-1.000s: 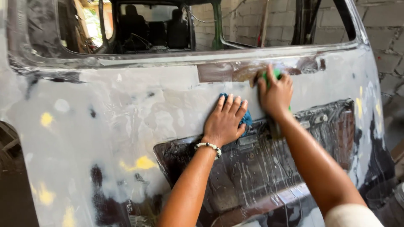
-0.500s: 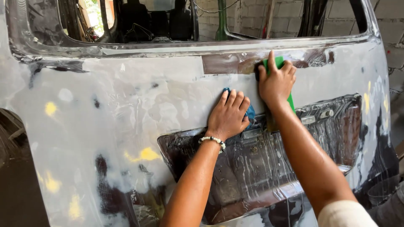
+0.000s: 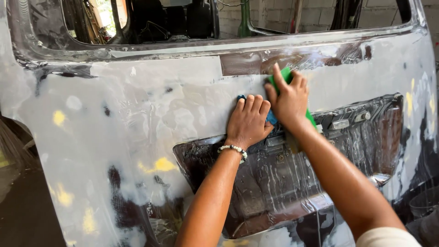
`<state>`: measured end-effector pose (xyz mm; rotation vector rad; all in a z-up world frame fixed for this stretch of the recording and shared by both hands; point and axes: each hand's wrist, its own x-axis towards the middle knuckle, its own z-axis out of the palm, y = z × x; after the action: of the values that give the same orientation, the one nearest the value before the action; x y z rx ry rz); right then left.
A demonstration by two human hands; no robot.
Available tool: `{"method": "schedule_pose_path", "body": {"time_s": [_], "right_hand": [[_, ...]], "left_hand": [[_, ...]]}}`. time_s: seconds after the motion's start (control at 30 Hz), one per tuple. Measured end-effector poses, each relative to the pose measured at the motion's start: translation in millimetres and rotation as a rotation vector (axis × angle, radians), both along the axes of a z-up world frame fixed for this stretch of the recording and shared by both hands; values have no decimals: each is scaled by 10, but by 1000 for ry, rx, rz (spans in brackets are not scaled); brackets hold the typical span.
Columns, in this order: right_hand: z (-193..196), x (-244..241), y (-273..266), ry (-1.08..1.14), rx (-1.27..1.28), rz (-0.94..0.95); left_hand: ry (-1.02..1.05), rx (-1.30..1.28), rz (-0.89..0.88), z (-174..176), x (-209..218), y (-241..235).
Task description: The person sands the surface of a car door with a green sanding block while wiping the area with a blue cloth. They dip the cloth into a bucket of water and continue sanding different sections of the door.
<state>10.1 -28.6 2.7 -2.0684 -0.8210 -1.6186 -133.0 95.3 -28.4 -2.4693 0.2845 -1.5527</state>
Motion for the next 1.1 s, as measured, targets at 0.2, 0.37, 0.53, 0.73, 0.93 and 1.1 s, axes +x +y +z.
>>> {"method": "schedule_pose_path", "body": {"time_s": [0.2, 0.37, 0.53, 0.73, 0.93, 1.1], "right_hand": [[242, 12, -21, 202, 168, 33], [-293, -111, -104, 41, -22, 33], [127, 280, -334, 326, 173, -20], [144, 757, -469, 522, 437, 227], [-284, 617, -977, 673, 538, 490], [-709, 135, -1266, 632, 327, 254]], "left_hand": [[-59, 29, 18, -24, -5, -25], [23, 16, -20, -35, 7, -18], [10, 43, -36, -81, 5, -27], [-19, 45, -17, -41, 39, 18], [5, 31, -20, -72, 47, -26], [-8, 57, 12, -73, 52, -16]]}}
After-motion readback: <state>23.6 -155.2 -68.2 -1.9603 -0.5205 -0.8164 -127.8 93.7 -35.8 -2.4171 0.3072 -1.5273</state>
